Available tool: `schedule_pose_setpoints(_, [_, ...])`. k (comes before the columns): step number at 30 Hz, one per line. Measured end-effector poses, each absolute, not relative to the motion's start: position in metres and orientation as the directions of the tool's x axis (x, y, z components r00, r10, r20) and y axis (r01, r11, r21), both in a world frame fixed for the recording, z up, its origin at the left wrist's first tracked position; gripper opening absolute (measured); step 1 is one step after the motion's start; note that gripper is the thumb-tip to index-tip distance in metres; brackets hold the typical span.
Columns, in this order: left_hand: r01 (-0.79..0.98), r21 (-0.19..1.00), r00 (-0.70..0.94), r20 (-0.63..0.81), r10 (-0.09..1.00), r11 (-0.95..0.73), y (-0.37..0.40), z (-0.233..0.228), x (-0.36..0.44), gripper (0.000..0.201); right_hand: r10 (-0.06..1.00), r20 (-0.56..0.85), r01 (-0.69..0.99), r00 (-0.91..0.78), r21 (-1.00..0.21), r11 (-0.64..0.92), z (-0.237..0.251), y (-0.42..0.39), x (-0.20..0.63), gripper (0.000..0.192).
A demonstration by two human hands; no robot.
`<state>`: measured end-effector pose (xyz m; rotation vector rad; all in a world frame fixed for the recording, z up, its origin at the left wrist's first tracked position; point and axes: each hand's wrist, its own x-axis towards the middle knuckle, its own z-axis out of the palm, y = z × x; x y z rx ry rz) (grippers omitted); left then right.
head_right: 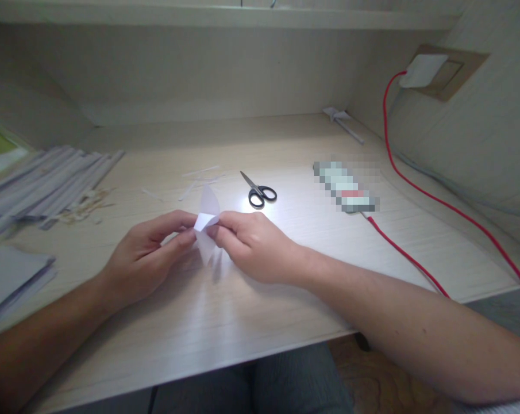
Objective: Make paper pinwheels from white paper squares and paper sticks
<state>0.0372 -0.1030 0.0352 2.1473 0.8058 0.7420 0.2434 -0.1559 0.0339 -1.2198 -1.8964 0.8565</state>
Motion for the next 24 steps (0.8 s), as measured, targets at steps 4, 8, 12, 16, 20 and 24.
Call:
schedule_pose_setpoints(4, [0.315, 0.726, 0.665, 0.291, 0.688, -0.611, -0.101, 0.036, 0.036, 0.019, 0.939, 0.157, 0.392, -0.306, -0.878, 0.274, 0.031, -0.154, 0.244, 0.035])
schedule_pose_setpoints(8, [0.363, 0.673, 0.676, 0.285, 0.679, -0.644, -0.1, 0.035, 0.034, 0.02, 0.957, 0.087, 0.326, -0.278, -0.928, 0.179, 0.028, -0.152, 0.244, 0.036])
schedule_pose_setpoints(12, [0.382, 0.624, 0.683, 0.307, 0.663, -0.682, -0.099, 0.034, 0.033, 0.02, 0.975, 0.07, 0.294, -0.21, -0.947, 0.131, 0.026, -0.15, 0.244, 0.038])
schedule_pose_setpoints(16, [0.403, 0.588, 0.709, 0.284, 0.645, -0.702, -0.099, 0.032, 0.035, 0.021, 0.983, 0.064, 0.311, -0.172, -0.943, 0.116, 0.024, -0.148, 0.244, 0.041])
schedule_pose_setpoints(20, [0.434, 0.572, 0.718, 0.246, 0.651, -0.696, -0.098, 0.03, 0.035, 0.022, 0.974, 0.082, 0.407, -0.213, -0.899, 0.164, 0.021, -0.147, 0.244, 0.032])
schedule_pose_setpoints(24, [0.46, 0.551, 0.724, 0.222, 0.653, -0.697, -0.097, 0.031, 0.034, 0.023, 0.969, 0.109, 0.501, -0.224, -0.84, 0.21, 0.02, -0.147, 0.245, 0.027])
